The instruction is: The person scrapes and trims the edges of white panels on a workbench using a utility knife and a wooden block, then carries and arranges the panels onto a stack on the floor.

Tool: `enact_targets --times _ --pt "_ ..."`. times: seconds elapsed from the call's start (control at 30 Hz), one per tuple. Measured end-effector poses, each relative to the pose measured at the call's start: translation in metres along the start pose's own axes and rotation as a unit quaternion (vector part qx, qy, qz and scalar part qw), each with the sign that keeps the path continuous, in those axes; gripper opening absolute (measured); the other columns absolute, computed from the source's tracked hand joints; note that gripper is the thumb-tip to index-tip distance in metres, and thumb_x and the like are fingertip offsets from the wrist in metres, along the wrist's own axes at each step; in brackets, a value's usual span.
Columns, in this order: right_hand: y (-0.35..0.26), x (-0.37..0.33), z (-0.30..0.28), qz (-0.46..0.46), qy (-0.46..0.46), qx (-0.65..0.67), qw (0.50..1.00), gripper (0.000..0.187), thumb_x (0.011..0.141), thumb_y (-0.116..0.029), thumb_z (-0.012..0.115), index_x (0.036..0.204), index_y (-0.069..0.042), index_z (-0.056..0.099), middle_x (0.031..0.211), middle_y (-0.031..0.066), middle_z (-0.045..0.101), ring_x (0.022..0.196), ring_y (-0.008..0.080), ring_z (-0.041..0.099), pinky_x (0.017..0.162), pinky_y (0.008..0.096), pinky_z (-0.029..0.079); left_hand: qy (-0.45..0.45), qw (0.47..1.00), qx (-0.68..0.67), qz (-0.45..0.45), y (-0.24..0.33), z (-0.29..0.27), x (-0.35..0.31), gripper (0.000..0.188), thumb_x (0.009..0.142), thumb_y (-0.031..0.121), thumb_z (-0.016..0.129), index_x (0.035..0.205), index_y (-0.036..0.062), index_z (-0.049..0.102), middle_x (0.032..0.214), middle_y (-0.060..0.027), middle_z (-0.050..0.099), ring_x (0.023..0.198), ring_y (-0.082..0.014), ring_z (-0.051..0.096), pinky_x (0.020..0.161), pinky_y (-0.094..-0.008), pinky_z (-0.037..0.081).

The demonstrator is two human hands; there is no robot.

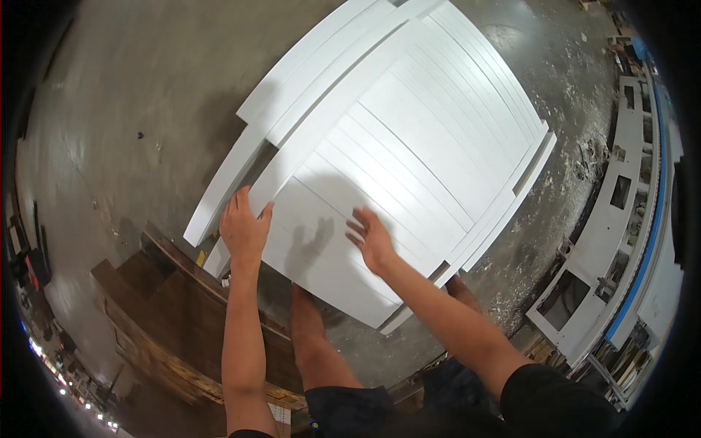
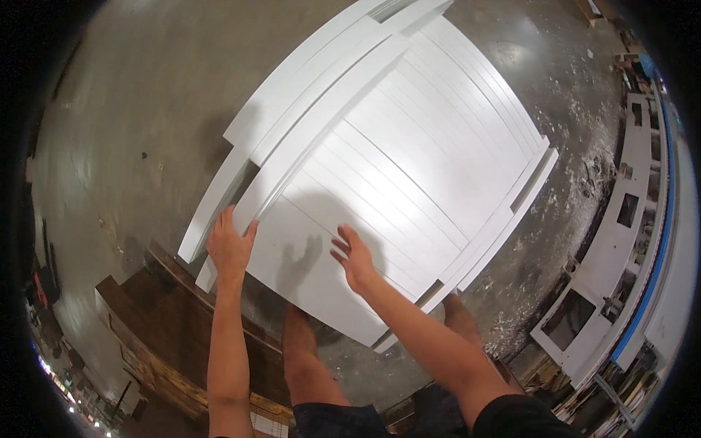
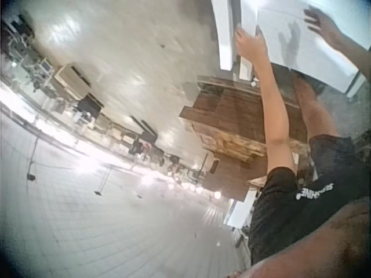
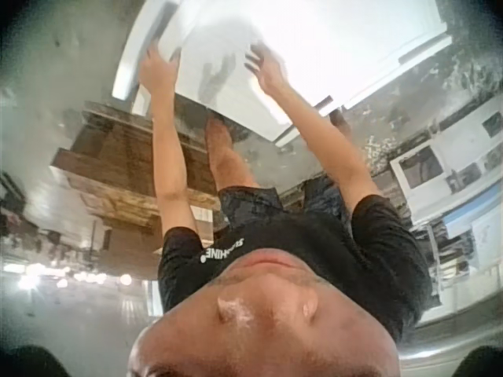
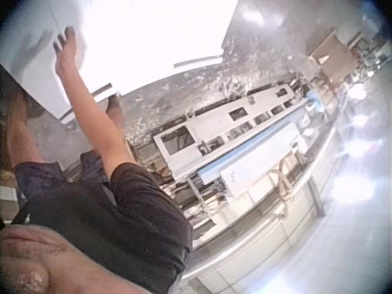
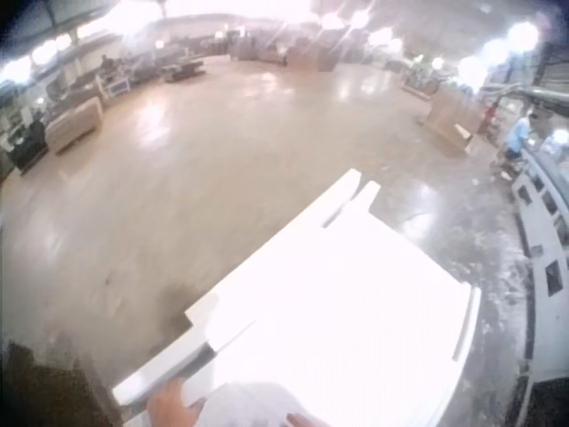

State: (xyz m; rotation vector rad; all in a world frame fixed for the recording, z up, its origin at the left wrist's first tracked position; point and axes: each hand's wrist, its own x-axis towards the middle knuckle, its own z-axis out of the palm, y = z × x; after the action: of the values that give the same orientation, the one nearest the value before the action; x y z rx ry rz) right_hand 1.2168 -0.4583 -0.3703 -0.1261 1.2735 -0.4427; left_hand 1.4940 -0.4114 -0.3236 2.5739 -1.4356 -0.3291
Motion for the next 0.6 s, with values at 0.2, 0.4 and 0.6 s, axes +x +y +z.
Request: enact_targets --times 0.2,0.4,0.6 --pt "0.001 -0.056 -0.107 -0.017 0.040 -0.067 0.997 0.058 0.108 -0.043 0.060 0.148 -0.002 0.054 0.151 0.0126 0.057 0.132 0.0280 0.058 0.112 0.0447 0.048 0.052 0.996 0.038 0.067 0.019 0.016 0.023 0.059 0.080 0.029 0.089 0.127 0.0034 0.064 0.115 -0.0166 0.069 0.107 -0.0393 0.067 0.094 -0.0489 0.055" --pt "-0.032 -0.087 -0.204 -0.056 0.070 -0.070 0.993 0.049 0.107 -0.043 0.063 0.138 -0.005 0.062 0.137 0.0069 0.064 0.121 0.0233 0.062 0.104 0.0407 0.050 0.030 0.998 -0.011 0.046 0.025 0.015 0.029 0.056 0.078 0.028 0.091 0.119 -0.0027 0.067 0.114 -0.0194 0.070 0.113 -0.0409 0.065 0.099 -0.0503 0.053" --pt "-0.046 -0.115 -0.255 -0.052 0.101 -0.069 0.991 0.047 0.106 -0.042 0.064 0.136 -0.005 0.063 0.133 0.0059 0.065 0.118 0.0218 0.063 0.101 0.0382 0.050 0.034 0.998 -0.043 0.005 0.031 0.007 0.025 0.055 0.076 0.030 0.093 0.117 0.0012 0.071 0.113 -0.0174 0.071 0.111 -0.0406 0.065 0.097 -0.0506 0.052"
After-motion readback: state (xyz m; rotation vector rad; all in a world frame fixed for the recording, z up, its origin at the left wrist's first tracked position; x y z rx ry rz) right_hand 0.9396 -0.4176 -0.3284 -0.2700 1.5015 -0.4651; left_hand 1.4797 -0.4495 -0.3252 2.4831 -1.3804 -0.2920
